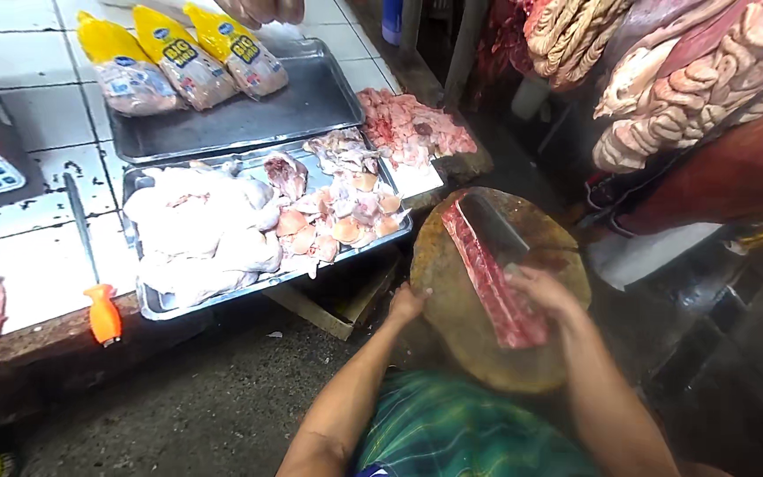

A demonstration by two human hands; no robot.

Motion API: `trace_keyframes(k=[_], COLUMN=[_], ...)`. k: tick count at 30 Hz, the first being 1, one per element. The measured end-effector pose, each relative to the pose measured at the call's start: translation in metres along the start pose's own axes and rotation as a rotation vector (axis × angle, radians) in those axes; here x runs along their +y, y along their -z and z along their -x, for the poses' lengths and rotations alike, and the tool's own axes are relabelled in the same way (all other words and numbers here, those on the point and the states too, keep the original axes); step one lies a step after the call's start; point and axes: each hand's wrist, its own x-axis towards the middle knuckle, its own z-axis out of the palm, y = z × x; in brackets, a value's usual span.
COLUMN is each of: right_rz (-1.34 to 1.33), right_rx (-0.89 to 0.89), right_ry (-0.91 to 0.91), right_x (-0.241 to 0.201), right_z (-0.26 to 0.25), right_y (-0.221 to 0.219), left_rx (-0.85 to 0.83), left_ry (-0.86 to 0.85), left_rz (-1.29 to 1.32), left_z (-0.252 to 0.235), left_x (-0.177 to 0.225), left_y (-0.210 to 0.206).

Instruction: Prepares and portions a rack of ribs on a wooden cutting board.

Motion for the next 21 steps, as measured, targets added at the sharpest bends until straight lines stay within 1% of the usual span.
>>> trace_keyframes(k=[3,6,8,10,11,12,13,15,16,17,19,20,21], right_rz=[-0.062,0.031,0.161,0.276,0.283,0.229,0.120,-0.140,-0.227,-0.261,-0.191,-0.148,-0.132], right_rx=[-0.180,-0.289,-0.278,-0.244,-0.234,-0.231,-0.230,-0.203,-0.177,-0.132,0.066,0.161,0.194], right_ry=[0.031,0.079,0.128,0.175,0.191,0.204,0.220,0.270,0.272,0.240,0.111,0.059,0.011], right_x=[0.004,0.005,0.002,0.001,0.003,0.012,0.026,0.058,0.072,0.084,0.091,0.090,0.087], right_z=[-0.025,-0.049,-0.053,-0.040,-0.028,-0.016,-0.004,0.019,0.030,0.037,0.052,0.059,0.066], right_y=[0.041,0.065,0.074,0.079,0.081,0.081,0.080,0.070,0.062,0.054,0.035,0.026,0.019], left_rx=[0.031,0.047,0.075,0.116,0.153,0.207,0.281,0.410,0.444,0.446,0.404,0.383,0.368], left_ry=[-0.004,0.021,0.041,0.078,0.096,0.101,0.084,-0.018,-0.103,-0.195,-0.346,-0.393,-0.436], left_rz=[0.058,0.081,0.099,0.089,0.060,0.018,-0.026,-0.071,-0.090,-0.106,-0.158,-0.186,-0.205], left_z=[0.005,0.014,0.018,0.020,0.021,0.024,0.029,0.036,0.037,0.036,0.018,-0.006,-0.031], left_x=[0.002,0.009,0.014,0.014,0.015,0.016,0.020,0.038,0.048,0.061,0.087,0.098,0.110], left_y=[-0.005,-0.009,-0.014,-0.020,-0.022,-0.023,-0.025,-0.024,-0.021,-0.015,0.000,0.007,0.012])
